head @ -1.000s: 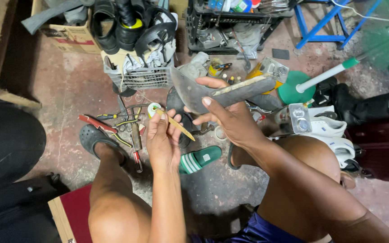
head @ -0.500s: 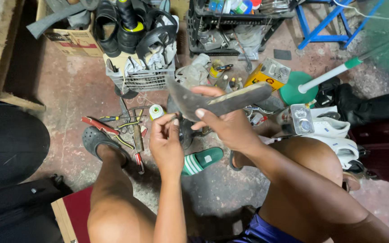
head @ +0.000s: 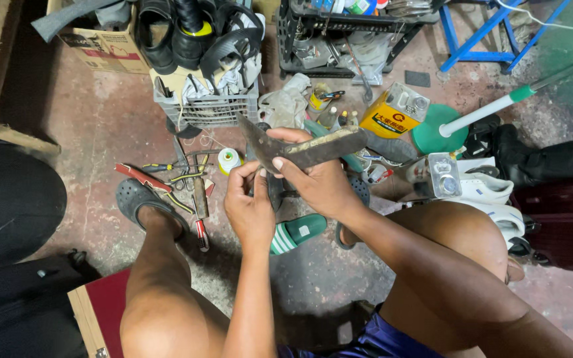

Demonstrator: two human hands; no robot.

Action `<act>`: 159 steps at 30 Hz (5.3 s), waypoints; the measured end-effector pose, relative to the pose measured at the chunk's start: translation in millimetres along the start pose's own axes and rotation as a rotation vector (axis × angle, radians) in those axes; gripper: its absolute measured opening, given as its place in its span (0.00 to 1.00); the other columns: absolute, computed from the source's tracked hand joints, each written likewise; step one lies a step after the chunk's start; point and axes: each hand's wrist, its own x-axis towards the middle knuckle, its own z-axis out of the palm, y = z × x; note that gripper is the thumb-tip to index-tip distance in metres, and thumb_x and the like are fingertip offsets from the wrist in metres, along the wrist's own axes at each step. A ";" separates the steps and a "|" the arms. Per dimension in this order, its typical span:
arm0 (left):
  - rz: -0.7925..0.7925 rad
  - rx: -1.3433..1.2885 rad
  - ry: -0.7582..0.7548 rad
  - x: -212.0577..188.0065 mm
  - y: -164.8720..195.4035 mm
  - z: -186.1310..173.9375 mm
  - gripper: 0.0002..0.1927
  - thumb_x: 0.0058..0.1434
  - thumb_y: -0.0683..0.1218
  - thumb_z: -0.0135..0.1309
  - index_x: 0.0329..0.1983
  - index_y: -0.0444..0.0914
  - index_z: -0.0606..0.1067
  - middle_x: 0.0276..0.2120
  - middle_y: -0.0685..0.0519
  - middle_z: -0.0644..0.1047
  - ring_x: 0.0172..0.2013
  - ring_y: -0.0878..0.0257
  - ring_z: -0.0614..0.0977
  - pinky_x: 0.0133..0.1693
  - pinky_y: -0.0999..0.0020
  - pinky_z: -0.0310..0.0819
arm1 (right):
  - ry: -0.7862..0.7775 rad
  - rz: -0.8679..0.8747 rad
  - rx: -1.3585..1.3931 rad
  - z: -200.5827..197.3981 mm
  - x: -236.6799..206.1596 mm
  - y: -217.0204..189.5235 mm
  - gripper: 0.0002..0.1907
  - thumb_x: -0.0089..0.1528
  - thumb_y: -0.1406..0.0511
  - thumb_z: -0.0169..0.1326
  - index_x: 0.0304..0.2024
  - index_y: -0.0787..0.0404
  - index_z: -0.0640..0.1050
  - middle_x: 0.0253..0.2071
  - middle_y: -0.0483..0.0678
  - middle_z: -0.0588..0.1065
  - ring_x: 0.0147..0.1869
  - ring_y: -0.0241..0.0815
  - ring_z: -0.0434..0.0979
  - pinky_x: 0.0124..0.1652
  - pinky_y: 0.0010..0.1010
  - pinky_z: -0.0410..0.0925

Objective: The person sharpens a wooden stick on a metal blade, then uses the stick to apply a brown paste into the seams of a wooden frame. The person repeatedly dips the stick into a jar and applies the paste along the frame edges.

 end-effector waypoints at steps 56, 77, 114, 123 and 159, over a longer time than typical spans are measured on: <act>0.270 0.390 0.038 -0.7 -58.7 -18.5 0.11 0.64 0.38 0.55 0.48 0.38 0.80 0.41 0.45 0.82 0.41 0.47 0.84 0.44 0.58 0.77 | -0.011 -0.263 -0.573 15.1 -10.9 20.7 0.21 0.67 0.70 0.54 0.64 0.63 0.72 0.60 0.54 0.75 0.65 0.47 0.76 0.62 0.34 0.67; 0.188 0.399 0.037 -4.4 -64.8 -12.1 0.09 0.64 0.39 0.57 0.47 0.33 0.80 0.42 0.42 0.82 0.42 0.46 0.84 0.45 0.57 0.77 | 0.048 -0.075 -0.237 13.3 -8.5 27.7 0.21 0.66 0.71 0.55 0.63 0.65 0.72 0.53 0.46 0.76 0.54 0.32 0.73 0.53 0.26 0.68; 0.298 0.382 0.023 -5.6 -66.6 -17.1 0.10 0.65 0.37 0.53 0.48 0.35 0.80 0.41 0.42 0.81 0.42 0.44 0.83 0.46 0.57 0.77 | -0.003 -0.403 -0.620 15.6 -16.6 13.7 0.17 0.69 0.70 0.53 0.61 0.66 0.74 0.56 0.54 0.78 0.57 0.53 0.82 0.57 0.36 0.74; 0.292 0.464 0.017 -7.0 -79.3 -20.8 0.11 0.65 0.37 0.54 0.49 0.37 0.80 0.43 0.42 0.82 0.44 0.45 0.83 0.46 0.56 0.77 | 0.014 -0.431 -0.640 14.9 -16.6 29.1 0.17 0.70 0.69 0.53 0.62 0.66 0.74 0.59 0.57 0.77 0.63 0.55 0.79 0.61 0.40 0.70; 0.291 0.493 0.057 -12.3 -69.9 -16.1 0.11 0.62 0.43 0.56 0.46 0.37 0.83 0.43 0.42 0.82 0.47 0.45 0.82 0.53 0.55 0.74 | 0.049 -0.445 -0.587 16.4 -25.2 14.6 0.17 0.69 0.66 0.54 0.60 0.63 0.76 0.58 0.55 0.78 0.62 0.50 0.81 0.61 0.36 0.71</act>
